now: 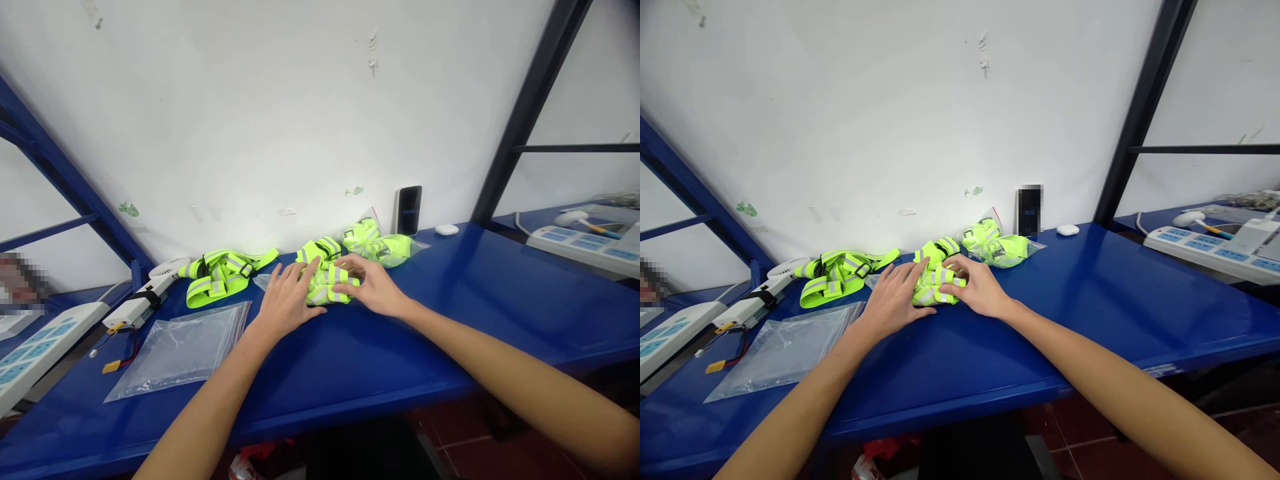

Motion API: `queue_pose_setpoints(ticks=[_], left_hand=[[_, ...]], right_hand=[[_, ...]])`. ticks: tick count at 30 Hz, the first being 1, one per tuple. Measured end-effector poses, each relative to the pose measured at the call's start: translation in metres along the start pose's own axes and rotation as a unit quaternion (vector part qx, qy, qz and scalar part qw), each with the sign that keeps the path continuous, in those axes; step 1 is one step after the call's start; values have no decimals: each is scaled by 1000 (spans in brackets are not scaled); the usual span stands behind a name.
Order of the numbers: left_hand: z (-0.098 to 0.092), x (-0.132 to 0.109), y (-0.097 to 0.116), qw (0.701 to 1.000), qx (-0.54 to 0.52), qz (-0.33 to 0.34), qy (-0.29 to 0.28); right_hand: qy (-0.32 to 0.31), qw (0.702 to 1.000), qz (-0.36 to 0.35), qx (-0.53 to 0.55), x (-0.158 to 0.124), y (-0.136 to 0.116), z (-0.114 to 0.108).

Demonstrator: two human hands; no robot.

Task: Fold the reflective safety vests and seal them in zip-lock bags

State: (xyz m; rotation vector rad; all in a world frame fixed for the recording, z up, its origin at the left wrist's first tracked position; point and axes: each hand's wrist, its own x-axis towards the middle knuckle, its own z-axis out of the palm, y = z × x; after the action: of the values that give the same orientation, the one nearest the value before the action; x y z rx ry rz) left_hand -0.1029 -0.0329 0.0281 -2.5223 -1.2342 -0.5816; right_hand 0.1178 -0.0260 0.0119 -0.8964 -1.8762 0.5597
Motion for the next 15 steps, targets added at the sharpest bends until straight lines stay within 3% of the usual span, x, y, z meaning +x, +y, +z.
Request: queue_pose_setpoints(ticks=[4,12,15], left_hand=[[6,-1,-9,1000,-2,6,-14],[9,-2,-22,995,-95,6,-10],[12,-2,-25,989,-146,18,-9]], right_hand=[[-14,1000,3,20,-1,-2,-1],[-148,985,-91,-19,-5,-11,-9],[-156,976,-133,-68,-7,-14,-9]])
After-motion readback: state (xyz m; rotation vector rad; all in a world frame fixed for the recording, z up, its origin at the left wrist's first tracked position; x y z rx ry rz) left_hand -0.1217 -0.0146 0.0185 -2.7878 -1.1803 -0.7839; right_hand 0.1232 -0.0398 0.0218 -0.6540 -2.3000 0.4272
